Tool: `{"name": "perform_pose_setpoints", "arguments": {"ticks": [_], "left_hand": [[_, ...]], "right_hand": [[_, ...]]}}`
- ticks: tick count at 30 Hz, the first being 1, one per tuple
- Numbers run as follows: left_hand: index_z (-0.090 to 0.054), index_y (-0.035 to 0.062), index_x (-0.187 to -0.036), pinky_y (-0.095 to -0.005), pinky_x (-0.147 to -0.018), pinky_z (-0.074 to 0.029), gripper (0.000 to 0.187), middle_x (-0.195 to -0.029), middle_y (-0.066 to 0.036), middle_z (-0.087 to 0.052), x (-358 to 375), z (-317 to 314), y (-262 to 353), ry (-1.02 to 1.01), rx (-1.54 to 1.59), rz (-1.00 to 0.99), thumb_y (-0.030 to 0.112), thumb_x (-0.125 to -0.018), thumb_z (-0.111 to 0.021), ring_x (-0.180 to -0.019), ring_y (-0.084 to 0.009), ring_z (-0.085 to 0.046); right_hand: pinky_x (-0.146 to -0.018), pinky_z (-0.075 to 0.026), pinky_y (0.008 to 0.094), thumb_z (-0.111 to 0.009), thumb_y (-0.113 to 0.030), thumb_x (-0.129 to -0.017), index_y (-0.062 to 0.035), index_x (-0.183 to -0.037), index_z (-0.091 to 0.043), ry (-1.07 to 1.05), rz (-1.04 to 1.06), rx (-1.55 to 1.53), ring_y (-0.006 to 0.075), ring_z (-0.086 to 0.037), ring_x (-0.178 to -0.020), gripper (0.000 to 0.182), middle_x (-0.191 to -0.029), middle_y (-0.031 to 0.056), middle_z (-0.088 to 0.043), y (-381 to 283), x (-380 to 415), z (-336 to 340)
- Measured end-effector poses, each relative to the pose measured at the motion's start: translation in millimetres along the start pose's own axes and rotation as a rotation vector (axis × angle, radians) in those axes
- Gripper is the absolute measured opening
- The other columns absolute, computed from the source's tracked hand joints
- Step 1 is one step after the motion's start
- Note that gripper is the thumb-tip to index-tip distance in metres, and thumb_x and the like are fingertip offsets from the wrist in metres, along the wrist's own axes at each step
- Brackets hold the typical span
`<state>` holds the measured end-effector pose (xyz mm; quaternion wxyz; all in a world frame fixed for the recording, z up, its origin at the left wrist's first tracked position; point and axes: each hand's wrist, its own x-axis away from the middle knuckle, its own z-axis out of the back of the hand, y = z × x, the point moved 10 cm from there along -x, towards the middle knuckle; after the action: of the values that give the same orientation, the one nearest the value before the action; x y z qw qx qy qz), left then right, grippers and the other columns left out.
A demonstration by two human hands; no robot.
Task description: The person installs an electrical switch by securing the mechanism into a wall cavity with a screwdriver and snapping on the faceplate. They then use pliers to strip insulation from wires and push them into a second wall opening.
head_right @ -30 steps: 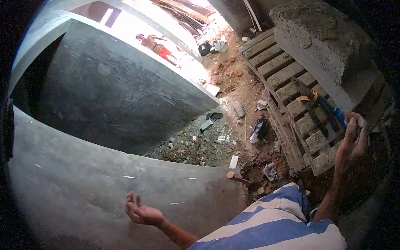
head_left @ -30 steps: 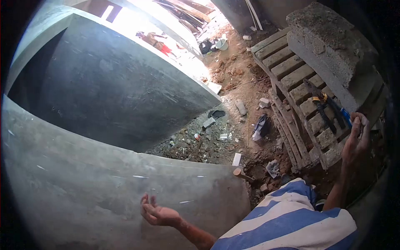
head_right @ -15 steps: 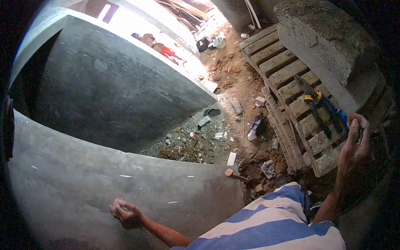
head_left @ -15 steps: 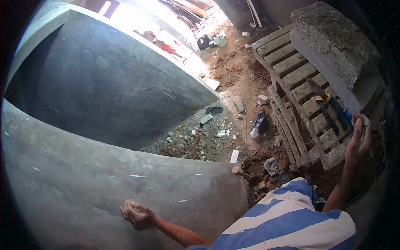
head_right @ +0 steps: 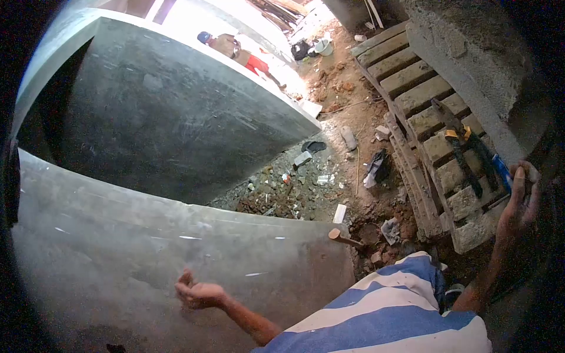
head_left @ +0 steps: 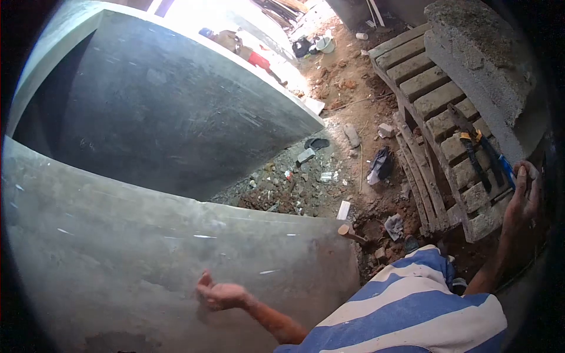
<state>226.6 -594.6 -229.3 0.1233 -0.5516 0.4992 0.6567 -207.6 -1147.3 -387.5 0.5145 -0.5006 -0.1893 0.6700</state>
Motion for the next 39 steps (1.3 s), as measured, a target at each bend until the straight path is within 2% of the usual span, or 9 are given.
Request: {"name": "perform_pose_setpoints", "arguments": {"ticks": [5, 9, 11, 13, 16, 21, 27, 30, 39], "left_hand": [[-0.059, -0.0027, -0.098, -0.0376, -0.072, -0.058, 0.038, -0.092, -0.015, -0.065, 133, -109, -13, -0.495, 0.316, 0.635, 0.032, -0.098, -0.045, -0.087, -0.0247, -0.065], [-0.064, -0.0001, -0.099, -0.0380, -0.073, -0.056, 0.029, -0.094, -0.014, -0.068, 268, -155, 15, -1.206, 0.417, 0.795, 0.025, -0.099, -0.051, -0.087, -0.0222, -0.067], [-0.065, 0.0006, -0.100, -0.0372, -0.072, -0.054, 0.020, -0.095, -0.015, -0.069, 315, -157, 51, -1.647, 0.135, 0.326, 0.018, -0.095, -0.058, -0.085, -0.0222, -0.068], [-0.065, 0.0013, -0.101, -0.0380, -0.071, -0.052, 0.017, -0.093, -0.016, -0.068, 348, -151, 98, -1.768, 0.401, 0.081, 0.013, -0.089, -0.065, -0.084, -0.0271, -0.068], [-0.064, 0.0017, -0.102, -0.0391, -0.071, -0.052, 0.019, -0.091, -0.017, -0.067, 386, -135, 112, -1.942, 0.505, 0.121, 0.011, -0.086, -0.068, -0.085, -0.0333, -0.066], [-0.064, 0.0000, -0.096, -0.0403, -0.074, -0.051, 0.016, -0.092, -0.019, -0.064, 396, -134, 110, -1.997, 0.501, 0.088, 0.013, -0.087, -0.065, -0.085, -0.0361, -0.063], [-0.065, 0.0011, -0.098, -0.0409, -0.075, -0.051, 0.018, -0.093, -0.019, -0.065, 383, -144, 104, -1.949, 0.373, 0.180, 0.017, -0.089, -0.065, -0.087, -0.0359, -0.064], [-0.066, 0.0016, -0.099, -0.0411, -0.076, -0.051, 0.019, -0.095, -0.019, -0.065, 390, -135, 90, -1.950, 0.338, 0.188, 0.018, -0.088, -0.065, -0.088, -0.0368, -0.063], [-0.065, -0.0009, -0.102, -0.0414, -0.078, -0.050, 0.022, -0.096, -0.021, -0.067, 415, -135, 78, -2.194, 0.342, 0.097, 0.018, -0.092, -0.060, -0.088, -0.0376, -0.065]], "right_hand": [[-0.091, -0.049, 0.0343, -0.046, -0.018, -0.101, 0.0007, -0.108, -0.063, 0.126, -0.033, 0.114, 0.0221, -0.061, -0.099, 0.026, -0.104, 0.0125, -0.064, -25, 1, 14], [-0.087, -0.050, 0.0350, -0.047, -0.022, -0.101, 0.0006, -0.106, -0.065, 0.130, -0.042, 0.168, 0.0234, -0.063, -0.100, 0.029, -0.106, 0.0133, -0.066, -34, 1, 16], [-0.091, -0.048, 0.0364, -0.046, -0.021, -0.101, 0.0011, -0.112, -0.060, 0.130, -0.067, 0.185, 0.0246, -0.061, -0.103, 0.028, -0.108, 0.0145, -0.064, -27, 2, 17], [-0.095, -0.046, 0.0378, -0.045, -0.020, -0.102, 0.0015, -0.118, -0.056, 0.124, -0.095, 0.200, 0.0258, -0.060, -0.105, 0.029, -0.109, 0.0158, -0.062, -16, 5, 16], [-0.093, -0.047, 0.0379, -0.046, -0.020, -0.102, 0.0021, -0.114, -0.058, 0.162, -0.062, 0.134, 0.0253, -0.060, -0.103, 0.028, -0.109, 0.0158, -0.063, -12, 5, 17], [-0.090, -0.048, 0.0356, -0.055, -0.025, -0.096, 0.0002, -0.111, -0.063, 0.155, -0.048, 0.334, 0.0240, -0.062, -0.102, 0.030, -0.109, 0.0143, -0.066, -37, 2, 21], [-0.095, -0.044, 0.0383, -0.055, -0.029, -0.096, -0.0040, -0.118, -0.060, 0.148, -0.167, -0.005, 0.0248, -0.058, -0.109, 0.034, -0.114, 0.0129, -0.063, -19, 3, 15], [-0.093, -0.045, 0.0383, -0.055, -0.030, -0.096, -0.0038, -0.118, -0.061, 0.134, -0.175, 0.071, 0.0250, -0.059, -0.106, 0.035, -0.113, 0.0130, -0.063, -26, 3, 15], [-0.093, -0.044, 0.0408, -0.051, -0.027, -0.099, 0.0024, -0.117, -0.055, 0.127, -0.154, 0.049, 0.0259, -0.055, -0.104, 0.035, -0.111, 0.0153, -0.059, -19, 4, 12]]}}
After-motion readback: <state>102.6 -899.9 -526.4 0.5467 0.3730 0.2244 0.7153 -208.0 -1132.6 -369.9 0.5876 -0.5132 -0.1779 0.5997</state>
